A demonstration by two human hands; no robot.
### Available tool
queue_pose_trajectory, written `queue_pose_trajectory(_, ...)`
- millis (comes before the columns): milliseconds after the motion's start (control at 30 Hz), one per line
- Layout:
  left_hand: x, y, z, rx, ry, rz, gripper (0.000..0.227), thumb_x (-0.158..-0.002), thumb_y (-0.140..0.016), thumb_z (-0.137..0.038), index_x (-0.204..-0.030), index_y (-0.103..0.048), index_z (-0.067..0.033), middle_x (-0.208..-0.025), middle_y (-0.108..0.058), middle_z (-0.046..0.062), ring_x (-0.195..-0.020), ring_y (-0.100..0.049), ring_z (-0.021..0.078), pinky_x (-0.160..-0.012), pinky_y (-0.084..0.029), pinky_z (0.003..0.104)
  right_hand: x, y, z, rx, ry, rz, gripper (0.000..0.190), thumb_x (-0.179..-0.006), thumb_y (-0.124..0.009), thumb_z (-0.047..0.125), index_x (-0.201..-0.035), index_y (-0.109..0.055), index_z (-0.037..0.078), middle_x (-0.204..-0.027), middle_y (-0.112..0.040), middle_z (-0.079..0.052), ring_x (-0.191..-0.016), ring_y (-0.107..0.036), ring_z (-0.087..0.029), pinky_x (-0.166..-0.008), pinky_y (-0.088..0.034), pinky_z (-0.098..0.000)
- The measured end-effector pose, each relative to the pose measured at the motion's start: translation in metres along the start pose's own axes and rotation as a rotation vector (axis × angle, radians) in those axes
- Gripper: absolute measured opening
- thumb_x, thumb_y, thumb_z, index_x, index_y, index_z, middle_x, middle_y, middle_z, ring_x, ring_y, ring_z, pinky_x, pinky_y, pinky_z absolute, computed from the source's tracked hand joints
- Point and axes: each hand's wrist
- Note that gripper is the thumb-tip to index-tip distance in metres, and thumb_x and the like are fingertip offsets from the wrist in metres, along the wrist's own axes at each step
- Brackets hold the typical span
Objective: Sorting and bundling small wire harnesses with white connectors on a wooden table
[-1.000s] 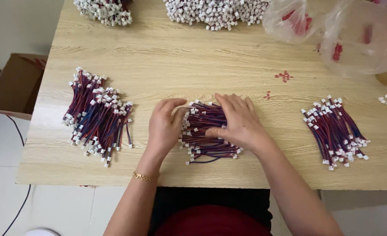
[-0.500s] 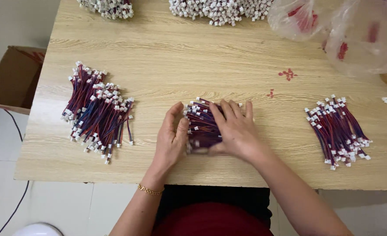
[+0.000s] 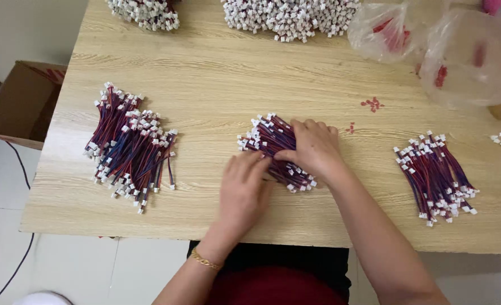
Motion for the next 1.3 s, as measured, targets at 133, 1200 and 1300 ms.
queue_pose_trajectory(133,0.000,-0.014,-0.015,-0.098,-0.040,0.063,0.049,-0.076,-0.073,-0.024,-0.122,-0.060,-0.0149,-0.126,-0.057,0.009,-0.123,-0.051,0.0306,-0.107,-0.034,0.053,-0.014,-0.004,-0.004,-0.037,-0.049,0.059,0.074,-0.071,-0.074,0.063,-0.124,-0.061,0.014,-0.104,-0.069,-0.011,-0.106,-0.064,-0.033,-0.090,-0.043,-0.0532)
queue_pose_trajectory(1200,-0.069,-0.008,-0.011,-0.004,-0.015,0.193,0.077,-0.078,-0.071,-0.054,-0.136,-0.049,-0.0086,-0.132,-0.054,0.014,-0.131,-0.045,0.0325,-0.111,-0.018,0.060,-0.032,0.044,-0.010,-1.437,0.194,-0.584,0.026,-0.082,-0.079,0.013,-0.101,-0.067,-0.001,-0.071,-0.065,-0.011,-0.066,-0.064,-0.019,-0.065,-0.053,-0.0307)
queue_pose_trajectory(1300,-0.089,-0.003,0.008,0.391,0.157,0.080,0.078,-0.075,-0.076,-0.024,-0.141,-0.041,-0.0002,-0.128,-0.053,0.025,-0.123,-0.048,0.0439,-0.108,-0.030,0.058,-0.042,0.036,-0.003,-1.343,0.245,-0.637,0.017,-0.081,-0.081,0.013,-0.090,-0.070,0.005,-0.071,-0.068,-0.007,-0.066,-0.063,-0.014,-0.067,-0.052,-0.0269)
Point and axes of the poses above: each hand's wrist, its own x-axis away from the middle knuckle, its own y-axis out of the back of the hand, z = x × y
